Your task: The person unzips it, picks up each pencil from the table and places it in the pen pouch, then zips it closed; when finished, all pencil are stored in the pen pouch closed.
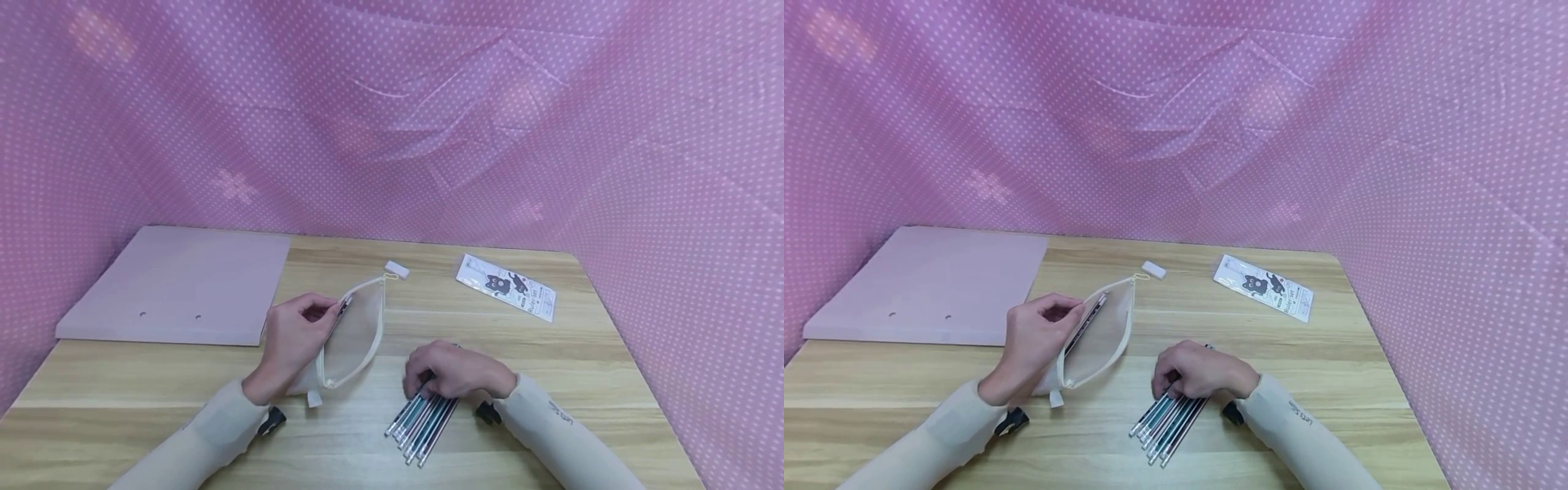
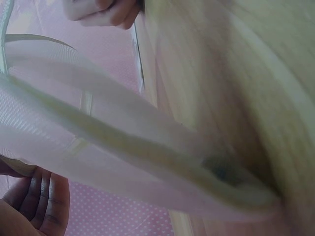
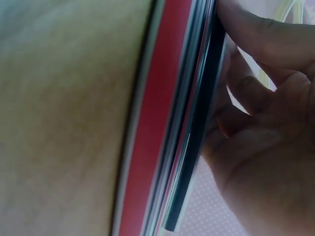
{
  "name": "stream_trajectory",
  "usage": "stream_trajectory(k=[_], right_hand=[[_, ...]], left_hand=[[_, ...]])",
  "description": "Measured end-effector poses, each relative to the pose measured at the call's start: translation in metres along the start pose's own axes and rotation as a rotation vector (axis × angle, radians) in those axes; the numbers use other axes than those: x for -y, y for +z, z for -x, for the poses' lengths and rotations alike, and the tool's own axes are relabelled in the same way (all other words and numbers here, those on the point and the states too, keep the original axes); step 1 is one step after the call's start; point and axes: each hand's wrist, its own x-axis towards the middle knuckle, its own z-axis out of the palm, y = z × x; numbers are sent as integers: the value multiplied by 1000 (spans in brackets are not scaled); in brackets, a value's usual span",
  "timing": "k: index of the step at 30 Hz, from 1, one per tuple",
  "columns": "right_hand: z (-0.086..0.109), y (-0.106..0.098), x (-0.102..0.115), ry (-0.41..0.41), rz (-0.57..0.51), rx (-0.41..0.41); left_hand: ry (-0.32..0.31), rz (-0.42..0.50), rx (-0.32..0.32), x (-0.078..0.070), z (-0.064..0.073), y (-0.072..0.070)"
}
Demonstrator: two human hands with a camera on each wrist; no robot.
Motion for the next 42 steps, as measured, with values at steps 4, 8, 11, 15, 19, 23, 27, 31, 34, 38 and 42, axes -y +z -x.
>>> stream_trajectory(k=[4,8,11,15,19,23,27,31,34,38,42], right_hand=[[0,-1,-1,37,-50,-25],[2,-2,-1,58,-106,-86],[2,-3,-2,51,-160,-188],[0,-4,-1,38,-258,-387],[-3,-5,0,54,-341,-605],[-7,-6,1,58,-442,-845],[-13,-7,2,33,-580,-1082],[-22,-9,5,-19,-632,-1263],[-29,-10,6,-37,-645,-1361],[-37,-13,6,-23,-682,-1442],[-44,-15,8,35,-815,-1468]], left_hand=[[-6,-1,1,0,1,0],[-1,-8,-3,-1,1,-1],[9,-17,-10,0,0,-1],[13,-16,-12,1,0,-1],[13,-10,-11,2,0,0],[18,-13,-8,2,0,0],[19,-13,-3,2,0,1],[12,3,6,2,0,1],[9,12,7,2,0,0],[18,13,1,2,0,1],[23,6,-3,2,-1,1]])
